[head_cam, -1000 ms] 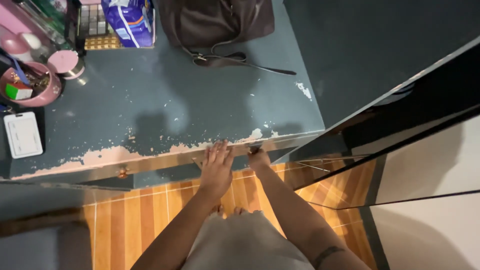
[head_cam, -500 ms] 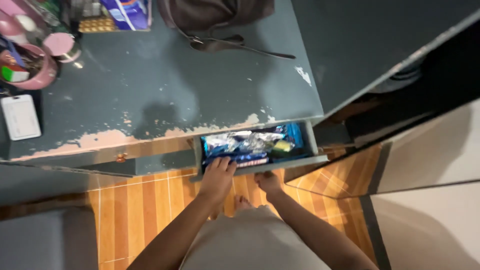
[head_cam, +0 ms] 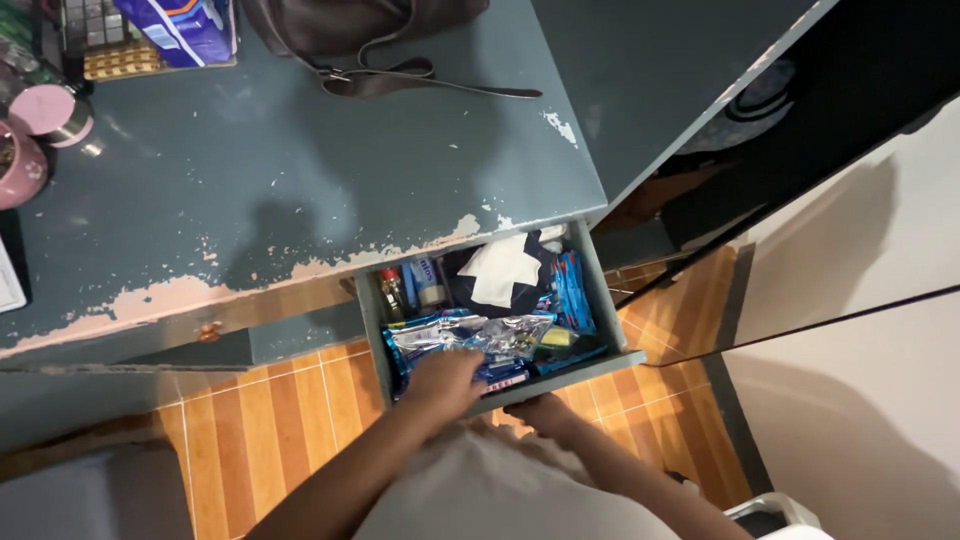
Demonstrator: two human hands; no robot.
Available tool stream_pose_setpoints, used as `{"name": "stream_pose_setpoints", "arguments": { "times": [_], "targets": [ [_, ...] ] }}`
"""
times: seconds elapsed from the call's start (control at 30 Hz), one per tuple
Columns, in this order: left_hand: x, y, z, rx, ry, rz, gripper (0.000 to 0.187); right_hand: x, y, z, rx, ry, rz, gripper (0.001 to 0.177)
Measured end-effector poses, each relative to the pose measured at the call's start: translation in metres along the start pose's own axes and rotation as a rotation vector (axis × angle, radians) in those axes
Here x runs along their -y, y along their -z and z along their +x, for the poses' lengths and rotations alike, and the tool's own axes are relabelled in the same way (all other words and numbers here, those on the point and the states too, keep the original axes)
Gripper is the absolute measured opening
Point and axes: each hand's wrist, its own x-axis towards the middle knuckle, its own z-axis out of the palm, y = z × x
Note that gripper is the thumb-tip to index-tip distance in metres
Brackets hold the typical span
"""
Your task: Preparing a trash bag by tearing it from a roll, unfolding it, and hanging it on a door handle
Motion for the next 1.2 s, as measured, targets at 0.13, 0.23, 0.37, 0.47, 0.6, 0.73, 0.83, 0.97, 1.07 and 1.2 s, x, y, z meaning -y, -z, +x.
{"name": "stream_pose_setpoints", "arguments": {
  "times": [0.13, 0.23, 0.37, 0.47, 0.6, 0.73, 0.83, 0.97, 1.07, 1.2],
  "targets": [
    [0.023, 0.015, 0.024, -0.294, 0.015, 0.064, 0.04, 0.019, 0.052, 0.011, 0.368, 0.069, -0.953, 0.063],
    [0.054, -0.004, 0.043, -0.438, 0.156, 0.276, 0.07, 0.028, 0.067, 0.069, -0.075, 1.41, -1.14, 0.023],
    [0.074, -0.024, 0.045, -0.248, 0.194, 0.206, 0.073, 0.134, 0.049, 0.036, -0.574, 0.944, -0.953, 0.029],
    [0.078, -0.024, 0.038, -0.262, 0.146, 0.208, 0.066, 0.158, 0.031, 0.026, -0.558, 0.776, -1.099, 0.067],
    [0.073, -0.022, 0.025, -0.244, 0.126, 0.192, 0.056, 0.126, 0.027, 0.075, -0.703, 0.794, -0.94, 0.045],
    [0.092, -0.047, 0.037, -0.256, 0.134, 0.211, 0.054, 0.089, 0.075, 0.097, -0.816, 0.926, -0.831, 0.038],
    [0.095, -0.047, 0.04, -0.274, 0.116, 0.22, 0.048, 0.084, 0.133, 0.064, -0.732, 1.108, -0.18, 0.037],
    [0.097, -0.039, 0.051, -0.306, 0.078, 0.206, 0.036, 0.081, 0.188, 0.029, -0.727, 1.124, 0.078, 0.028],
    [0.097, -0.038, 0.072, -0.29, 0.061, 0.147, 0.026, 0.093, 0.198, 0.007, -0.648, 1.018, 0.222, 0.026],
    [0.061, 0.0, 0.074, -0.213, 0.138, 0.181, 0.027, 0.104, 0.198, -0.004, -0.84, 1.006, -0.056, 0.024]
  ]
}}
